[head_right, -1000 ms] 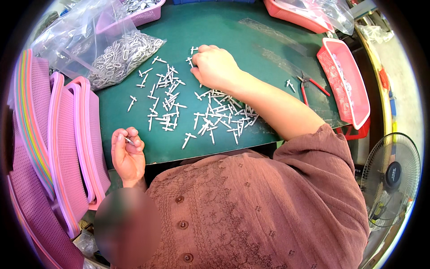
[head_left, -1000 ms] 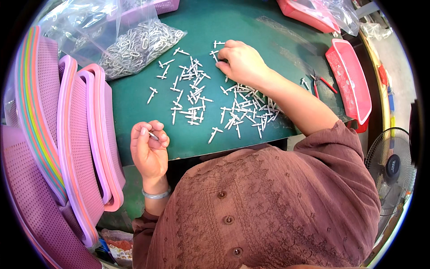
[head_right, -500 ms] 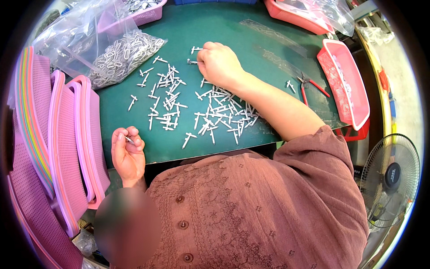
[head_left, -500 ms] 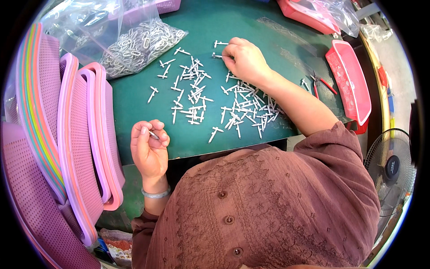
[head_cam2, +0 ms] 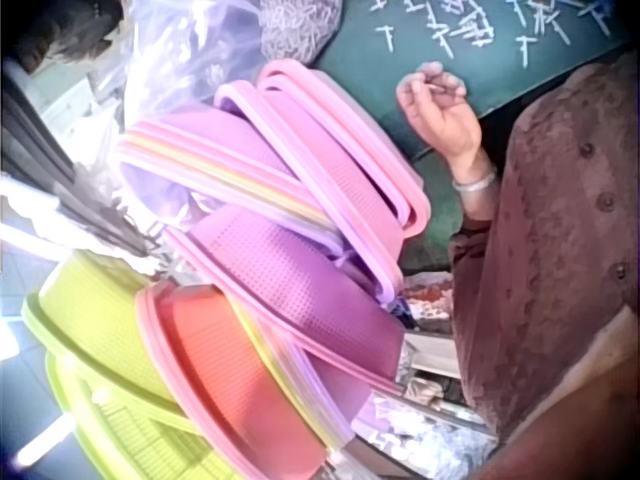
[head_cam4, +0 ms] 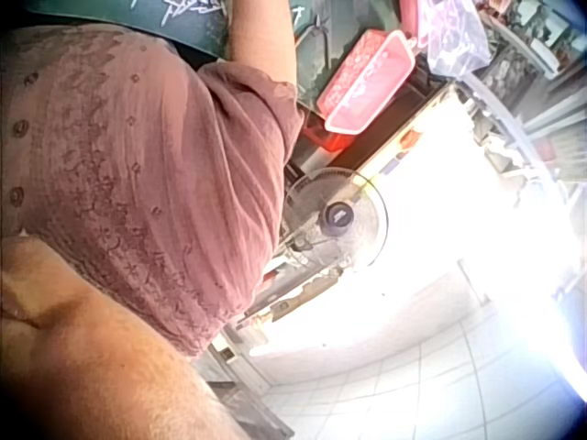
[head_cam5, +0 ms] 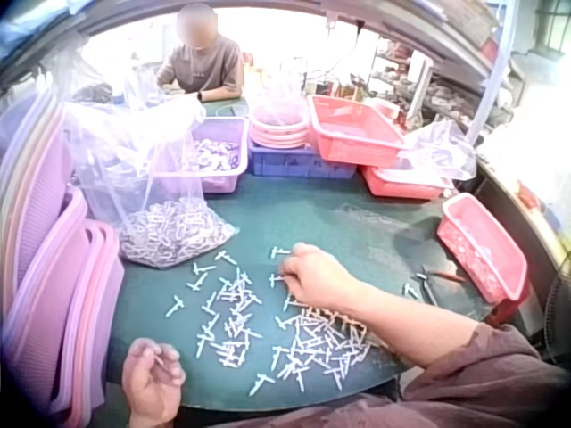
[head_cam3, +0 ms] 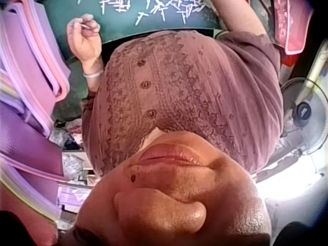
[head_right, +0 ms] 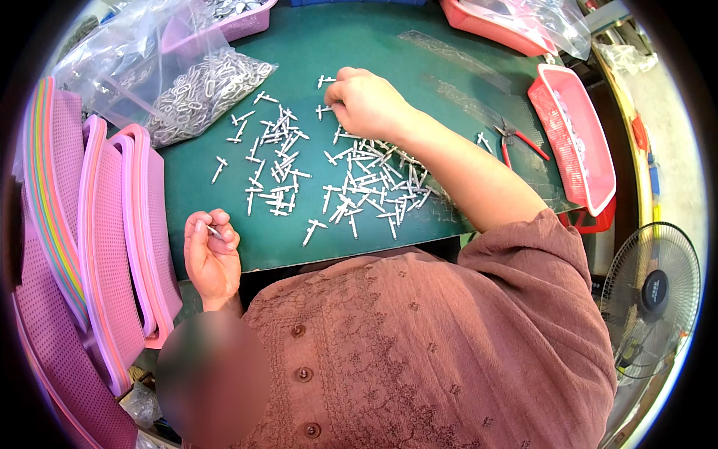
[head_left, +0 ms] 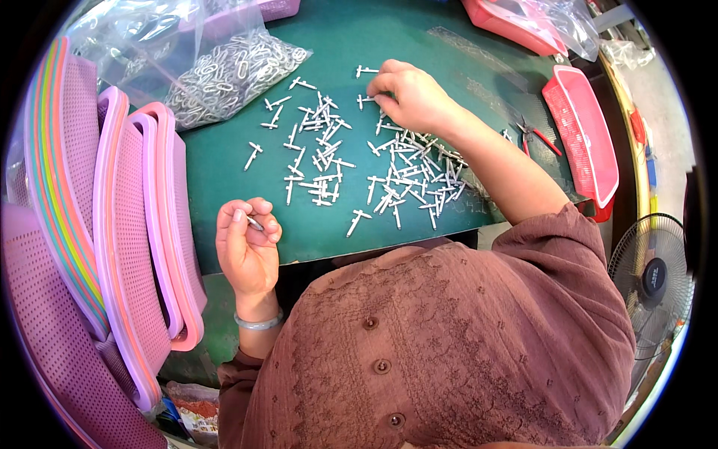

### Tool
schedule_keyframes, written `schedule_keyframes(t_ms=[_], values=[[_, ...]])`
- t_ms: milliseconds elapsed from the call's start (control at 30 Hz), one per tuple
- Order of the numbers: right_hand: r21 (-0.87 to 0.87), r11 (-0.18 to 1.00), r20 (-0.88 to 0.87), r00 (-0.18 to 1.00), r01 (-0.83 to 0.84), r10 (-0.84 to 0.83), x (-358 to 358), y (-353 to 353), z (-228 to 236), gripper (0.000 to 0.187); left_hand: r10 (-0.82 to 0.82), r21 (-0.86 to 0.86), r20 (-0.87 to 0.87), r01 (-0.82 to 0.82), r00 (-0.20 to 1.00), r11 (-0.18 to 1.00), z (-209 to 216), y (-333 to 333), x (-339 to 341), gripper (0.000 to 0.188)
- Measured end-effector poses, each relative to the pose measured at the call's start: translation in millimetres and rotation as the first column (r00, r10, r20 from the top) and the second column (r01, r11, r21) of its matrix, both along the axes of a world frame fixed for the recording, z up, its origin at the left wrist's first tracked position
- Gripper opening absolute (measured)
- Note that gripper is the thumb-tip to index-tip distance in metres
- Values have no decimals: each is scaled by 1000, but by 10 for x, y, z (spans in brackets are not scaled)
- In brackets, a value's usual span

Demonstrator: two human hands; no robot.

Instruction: The person uses pliers to trim the excess plastic from small white T-shaped components. The person picks up a component, trims it, and then places it into a pink basket.

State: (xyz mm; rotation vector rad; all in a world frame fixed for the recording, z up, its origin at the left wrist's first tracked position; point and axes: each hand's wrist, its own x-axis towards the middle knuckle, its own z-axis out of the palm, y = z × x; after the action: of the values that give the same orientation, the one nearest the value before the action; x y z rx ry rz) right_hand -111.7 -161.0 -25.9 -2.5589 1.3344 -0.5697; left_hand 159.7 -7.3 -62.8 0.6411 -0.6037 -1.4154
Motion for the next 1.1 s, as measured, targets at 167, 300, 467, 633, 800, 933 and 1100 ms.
schedule_keyframes(t_ms=[167,300,467,633,800,933,1100], values=[[4,997,-98,993,-72,72,27,-37,56,12,4,6,11,-4,1000,1000,-13,7,6,15],[-13,995,-12,995,-98,98,235,-60,10,15,-6,4,1,6,1000,1000,-1,2,6,15],[-3,987,4,987,-158,158,470,-84,-63,26,-3,7,-1,3,1000,1000,-1,0,5,16],[94,979,33,984,-180,178,442,-153,2,14,4,12,-7,-4,1000,1000,-10,10,8,16],[91,956,-4,959,-280,282,183,-192,34,14,4,8,-14,-4,1000,1000,-4,12,1,16],[-10,958,41,957,-287,288,-25,-199,57,21,2,0,-12,-2,1000,1000,-7,7,-1,15],[-39,983,19,984,-178,179,-68,-206,86,19,15,9,-6,-15,1000,1000,-7,7,4,15]])
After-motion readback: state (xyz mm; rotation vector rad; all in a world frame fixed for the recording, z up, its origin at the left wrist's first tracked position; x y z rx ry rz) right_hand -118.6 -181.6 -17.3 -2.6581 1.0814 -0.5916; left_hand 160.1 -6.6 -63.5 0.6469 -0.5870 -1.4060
